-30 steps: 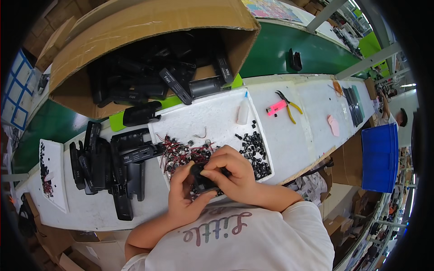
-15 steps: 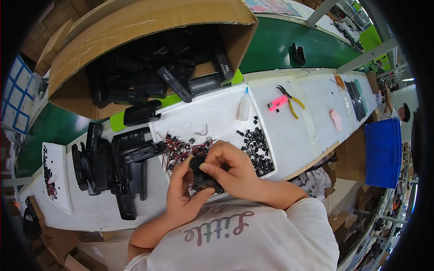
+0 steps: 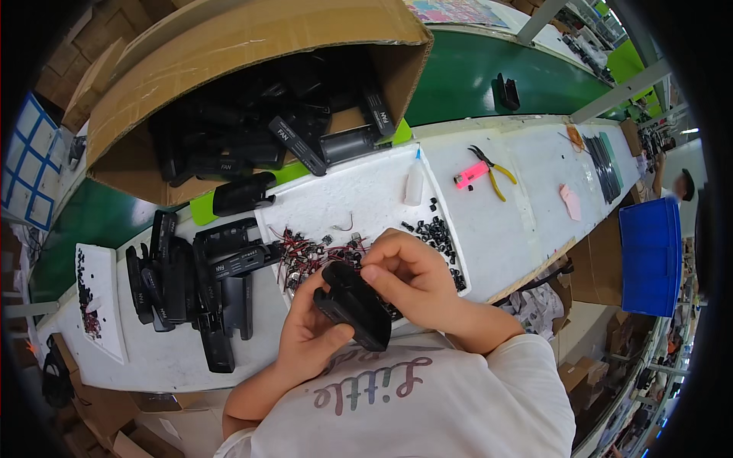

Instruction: The person is assembling electronic components by inserting wire sets into black plastic housings and applying glue to secure them.

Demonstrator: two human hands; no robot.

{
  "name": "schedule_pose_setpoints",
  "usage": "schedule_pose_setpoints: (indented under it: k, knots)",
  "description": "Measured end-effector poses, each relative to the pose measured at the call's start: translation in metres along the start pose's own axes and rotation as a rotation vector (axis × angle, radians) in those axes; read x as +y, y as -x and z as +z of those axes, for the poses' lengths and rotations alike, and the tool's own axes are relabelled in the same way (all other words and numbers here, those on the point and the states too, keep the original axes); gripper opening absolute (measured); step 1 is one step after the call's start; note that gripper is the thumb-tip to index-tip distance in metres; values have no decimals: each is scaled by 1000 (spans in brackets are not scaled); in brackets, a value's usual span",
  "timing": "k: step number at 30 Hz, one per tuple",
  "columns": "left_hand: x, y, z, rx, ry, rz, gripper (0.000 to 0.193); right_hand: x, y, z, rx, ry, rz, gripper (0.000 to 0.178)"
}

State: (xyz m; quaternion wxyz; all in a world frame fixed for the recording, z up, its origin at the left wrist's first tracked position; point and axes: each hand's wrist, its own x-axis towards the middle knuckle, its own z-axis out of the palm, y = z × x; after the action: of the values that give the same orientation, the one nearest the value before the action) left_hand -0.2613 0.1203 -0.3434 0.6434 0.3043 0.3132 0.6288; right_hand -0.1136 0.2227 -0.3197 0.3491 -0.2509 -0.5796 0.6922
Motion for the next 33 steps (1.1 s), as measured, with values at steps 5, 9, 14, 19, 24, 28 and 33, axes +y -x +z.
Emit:
schedule_pose_setpoints:
  k: [5, 9, 14, 19, 24, 28, 33]
  knots:
    - [0, 0, 1, 5, -28, 35, 67, -5, -1, -4, -47, 154, -115, 17]
    - [-3, 0, -1, -6, -130, 91, 70, -9, -1, -2, -31, 341, -157, 19]
    - [-4, 1, -2, -40, -240, 147, 74, -9, -3, -1, -23, 373, -180, 19]
    - [-5, 3, -4, -41, -361, 181, 74, -9, -2, 1, -23, 310, -115, 20]
    - [-8, 3, -5, -44, -434, 217, 73, -9, -2, 3, -57, 423, -145, 24]
    - [-7, 2, -5, -37, -442, 231, 72, -5, -1, 8, -15, 518, -212, 25]
    - [-8, 3, -9, -34, -485, 244, 73, -3, -3, 11, -4, 545, -291, 25]
